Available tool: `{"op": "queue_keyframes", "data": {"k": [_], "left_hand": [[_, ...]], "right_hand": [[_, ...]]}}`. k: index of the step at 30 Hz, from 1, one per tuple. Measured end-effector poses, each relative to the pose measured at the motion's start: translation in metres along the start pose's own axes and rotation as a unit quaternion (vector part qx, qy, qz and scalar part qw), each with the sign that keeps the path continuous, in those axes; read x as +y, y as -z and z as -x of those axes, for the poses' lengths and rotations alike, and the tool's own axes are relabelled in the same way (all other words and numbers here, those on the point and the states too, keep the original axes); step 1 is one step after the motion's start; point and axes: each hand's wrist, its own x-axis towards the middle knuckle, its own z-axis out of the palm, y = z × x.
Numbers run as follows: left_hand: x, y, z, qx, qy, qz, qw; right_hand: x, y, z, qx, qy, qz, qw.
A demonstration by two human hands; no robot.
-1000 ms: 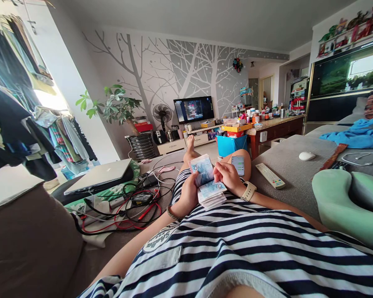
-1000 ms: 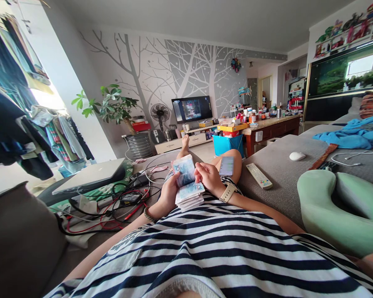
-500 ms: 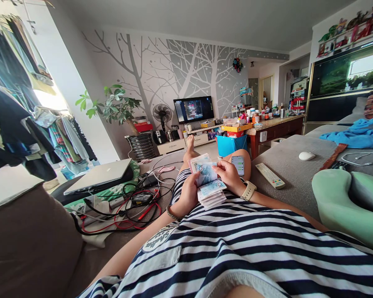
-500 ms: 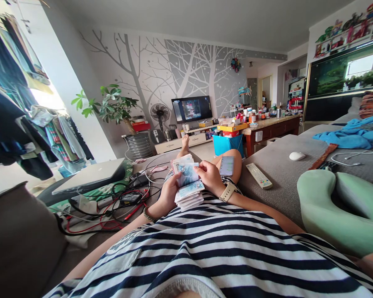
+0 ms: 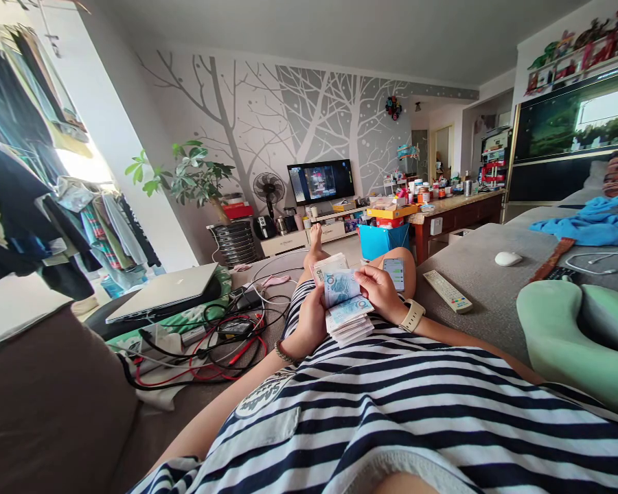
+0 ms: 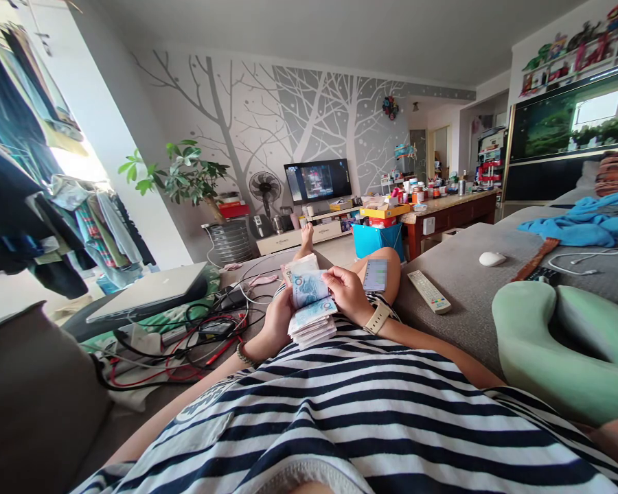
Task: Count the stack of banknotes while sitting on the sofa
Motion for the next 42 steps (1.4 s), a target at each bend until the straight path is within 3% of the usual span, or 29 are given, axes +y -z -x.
{"op": "queue_keyframes", "data": {"k": [9, 25, 33, 42], "left_hand": [[0.0055, -0.006, 0.0069, 0.01, 0.003, -0.014, 1.0], [-0.0033, 0.0021, -0.0027, -0.052, 0.002, 0.0, 0.999], [-0.0016, -0.0001, 0.0002, -0.042, 0.001, -0.021, 0.999], [-0.0017, 0.0007, 0.0018, -0.054, 0.022, 0.026, 0.998]], "right_hand": [[-0.0069, -0.0016, 0.0009, 0.008, -0.007, -0.001, 1.0], [-0.0028, -0.0021, 0.0009, -0.005, -0.023, -0.012, 1.0], [-0.0038, -0.0022, 0.0012, -0.003, -0.019, -0.008, 1.0], [0.001, -0.0025, -0.0005, -0.014, -0.034, -0.036, 0.999]]}}
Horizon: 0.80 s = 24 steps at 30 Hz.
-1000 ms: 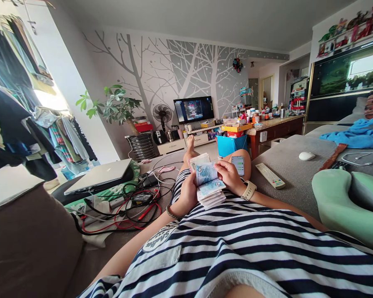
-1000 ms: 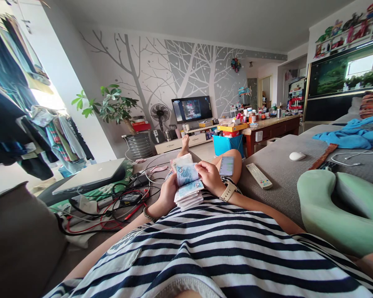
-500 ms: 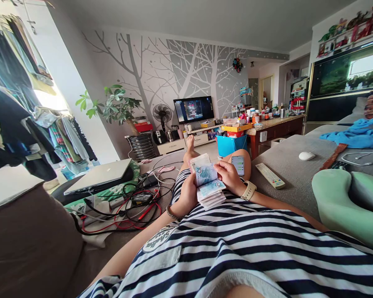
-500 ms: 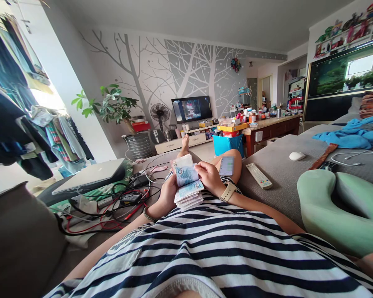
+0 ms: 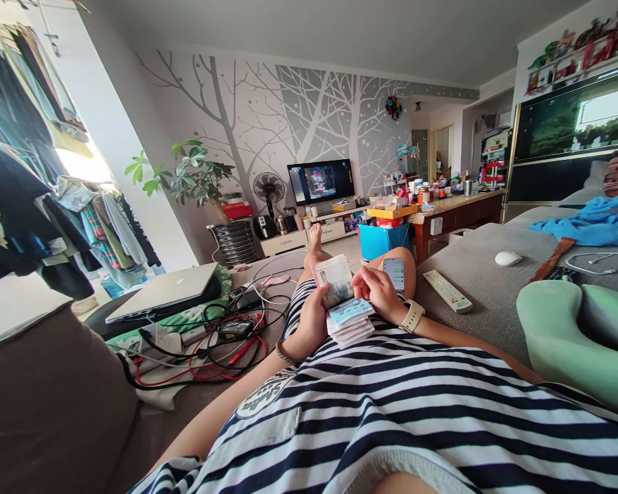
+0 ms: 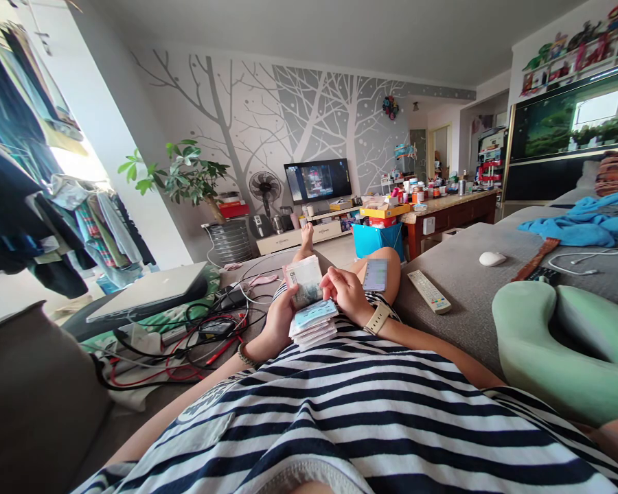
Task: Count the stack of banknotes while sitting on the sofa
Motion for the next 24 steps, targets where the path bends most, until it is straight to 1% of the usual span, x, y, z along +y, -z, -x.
{"op": "queue_keyframes", "data": {"k": [2, 6, 13, 17, 21, 24], "left_hand": [[-0.0011, 0.0016, -0.0018, -0.002, -0.007, 0.007, 1.0], [-0.0025, 0.0043, -0.0037, -0.005, -0.011, -0.005, 1.0], [-0.0013, 0.0016, 0.001, -0.007, -0.015, -0.032, 0.999], [-0.002, 0.0026, 0.0006, -0.002, -0.02, -0.036, 0.999], [-0.0025, 0.0023, -0.0008, -0.012, -0.013, -0.006, 1.0], [-0.0012, -0.0009, -0.0004, -0.001, 0.001, 0.029, 1.0]], "right_hand": [[0.0032, 0.0007, -0.0009, -0.009, 0.005, 0.0, 1.0], [0.0077, 0.0029, -0.0025, 0.019, 0.024, 0.025, 0.999], [0.0092, 0.0029, -0.0032, 0.041, 0.003, 0.04, 0.998], [0.0097, 0.0024, -0.0035, 0.037, 0.0, 0.05, 0.998], [0.009, 0.0027, -0.0033, 0.03, 0.009, 0.056, 0.998], [0.0077, 0.0028, -0.0026, 0.029, 0.011, 0.056, 0.998]]}}
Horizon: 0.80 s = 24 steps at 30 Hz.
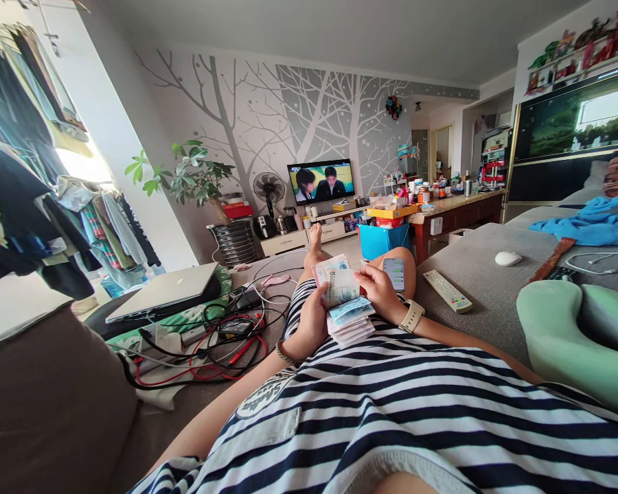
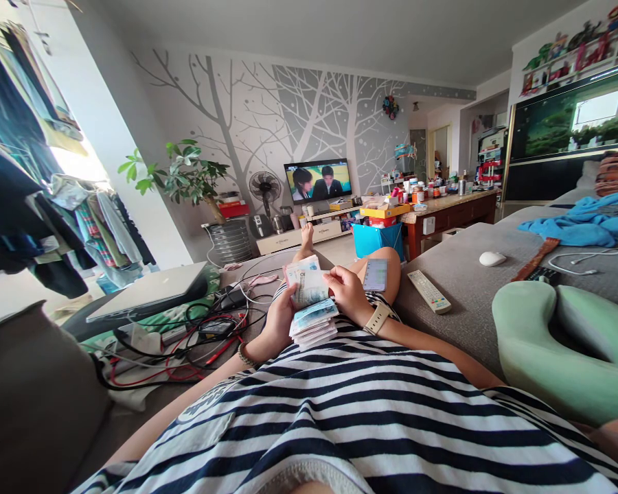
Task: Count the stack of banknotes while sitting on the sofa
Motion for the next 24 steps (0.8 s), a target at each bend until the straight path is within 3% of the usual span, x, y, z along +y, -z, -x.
{"op": "queue_keyframes", "data": {"k": [15, 24], "left_hand": [[0.0027, -0.0019, 0.0006, 0.057, -0.001, -0.026, 0.998], [0.0036, -0.0037, 0.0001, 0.051, 0.002, -0.027, 0.998]], "right_hand": [[-0.0048, 0.001, 0.0023, -0.008, 0.025, -0.004, 1.0], [-0.0068, 0.0004, 0.0026, -0.004, 0.021, -0.002, 1.0]]}}
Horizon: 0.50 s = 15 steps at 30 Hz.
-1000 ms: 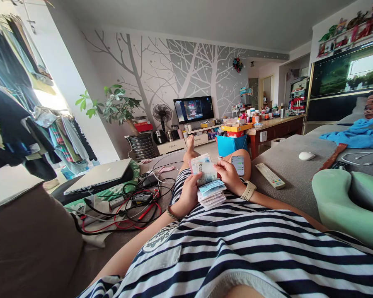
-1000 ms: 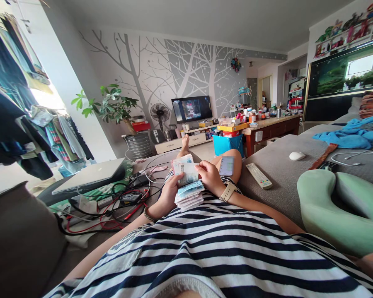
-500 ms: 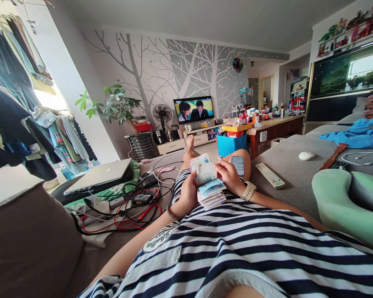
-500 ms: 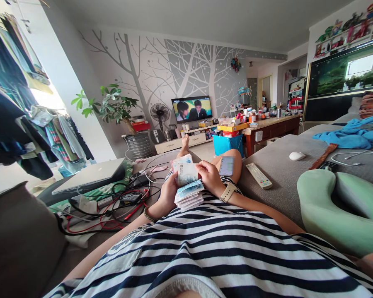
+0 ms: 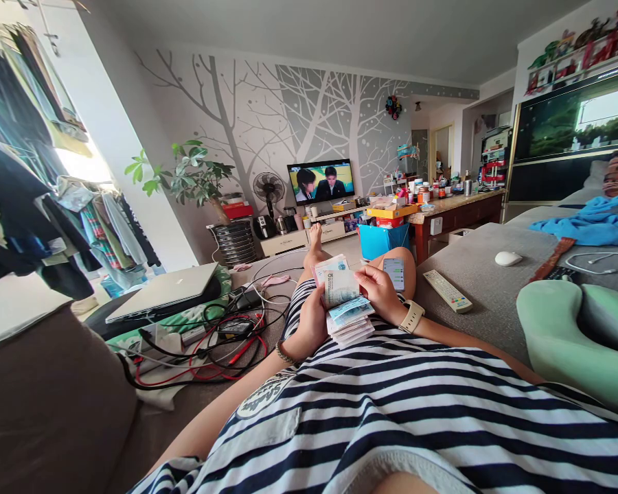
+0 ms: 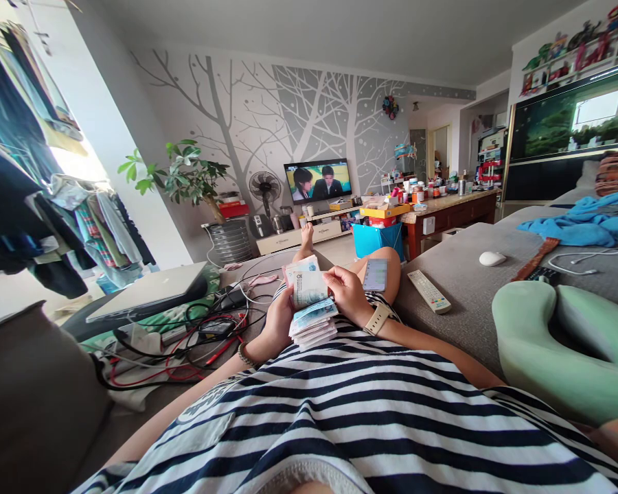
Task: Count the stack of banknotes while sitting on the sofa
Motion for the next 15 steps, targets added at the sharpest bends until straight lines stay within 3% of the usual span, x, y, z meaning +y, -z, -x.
{"op": "queue_keyframes", "data": {"k": [10, 15], "left_hand": [[-0.0017, 0.0016, -0.0005, 0.025, -0.013, 0.003, 1.0], [0.0002, -0.0008, 0.0014, 0.003, 0.001, 0.016, 1.0]], "right_hand": [[0.0026, 0.0001, -0.0002, -0.003, 0.006, -0.011, 1.0], [0.0039, 0.0006, -0.0007, -0.006, 0.001, -0.01, 1.0]]}}
